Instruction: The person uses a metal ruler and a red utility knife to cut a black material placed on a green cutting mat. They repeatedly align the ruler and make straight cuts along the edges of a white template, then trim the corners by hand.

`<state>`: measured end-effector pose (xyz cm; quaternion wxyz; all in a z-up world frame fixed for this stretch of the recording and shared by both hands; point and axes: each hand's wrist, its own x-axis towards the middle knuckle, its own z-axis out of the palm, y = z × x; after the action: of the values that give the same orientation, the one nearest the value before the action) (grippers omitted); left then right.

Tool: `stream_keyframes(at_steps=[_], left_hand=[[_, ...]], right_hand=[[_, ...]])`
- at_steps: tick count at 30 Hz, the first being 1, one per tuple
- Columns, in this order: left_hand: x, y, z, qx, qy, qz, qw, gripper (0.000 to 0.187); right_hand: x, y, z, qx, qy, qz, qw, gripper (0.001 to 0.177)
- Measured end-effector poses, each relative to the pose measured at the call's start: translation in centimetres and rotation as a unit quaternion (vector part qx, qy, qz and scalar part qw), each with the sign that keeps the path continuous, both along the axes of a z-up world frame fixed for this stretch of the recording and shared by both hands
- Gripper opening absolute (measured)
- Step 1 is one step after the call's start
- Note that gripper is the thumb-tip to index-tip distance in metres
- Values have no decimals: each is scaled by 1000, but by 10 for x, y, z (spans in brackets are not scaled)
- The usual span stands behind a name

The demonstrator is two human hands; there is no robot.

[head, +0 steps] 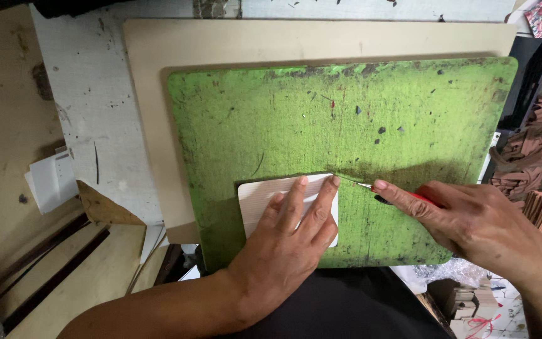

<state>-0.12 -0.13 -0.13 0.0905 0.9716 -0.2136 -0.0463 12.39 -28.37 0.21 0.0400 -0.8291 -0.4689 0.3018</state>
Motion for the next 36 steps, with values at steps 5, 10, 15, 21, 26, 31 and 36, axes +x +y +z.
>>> stream_keyframes(at_steps=[5, 10, 15, 21, 26, 31, 36], left_hand=[[0, 0, 0, 2, -2, -3, 1000, 14], [0, 0, -1, 6, 4, -8, 1000, 14], [0, 1, -1, -6, -4, -3, 1000, 16], [-2, -1, -5, -3, -14, -2, 1000, 16], [0, 2, 0, 21, -15, -16, 1000, 20], [-3, 2, -3, 31, -13, -25, 999, 21], [-4, 2, -3, 34, -21, -24, 999, 21]], right_hand=[[4, 3, 1, 18, -27, 34, 999, 110], [6, 5, 2, 24, -22, 34, 999, 99], [11, 6, 2, 22, -52, 81, 995, 110], [6, 6, 0, -6, -138, 144, 980, 115], [-2, 1, 1, 15, -121, 100, 987, 120], [-24, -13, -8, -10, -52, 11, 999, 108], [-56, -11, -12, 60, 11, -171, 983, 77]])
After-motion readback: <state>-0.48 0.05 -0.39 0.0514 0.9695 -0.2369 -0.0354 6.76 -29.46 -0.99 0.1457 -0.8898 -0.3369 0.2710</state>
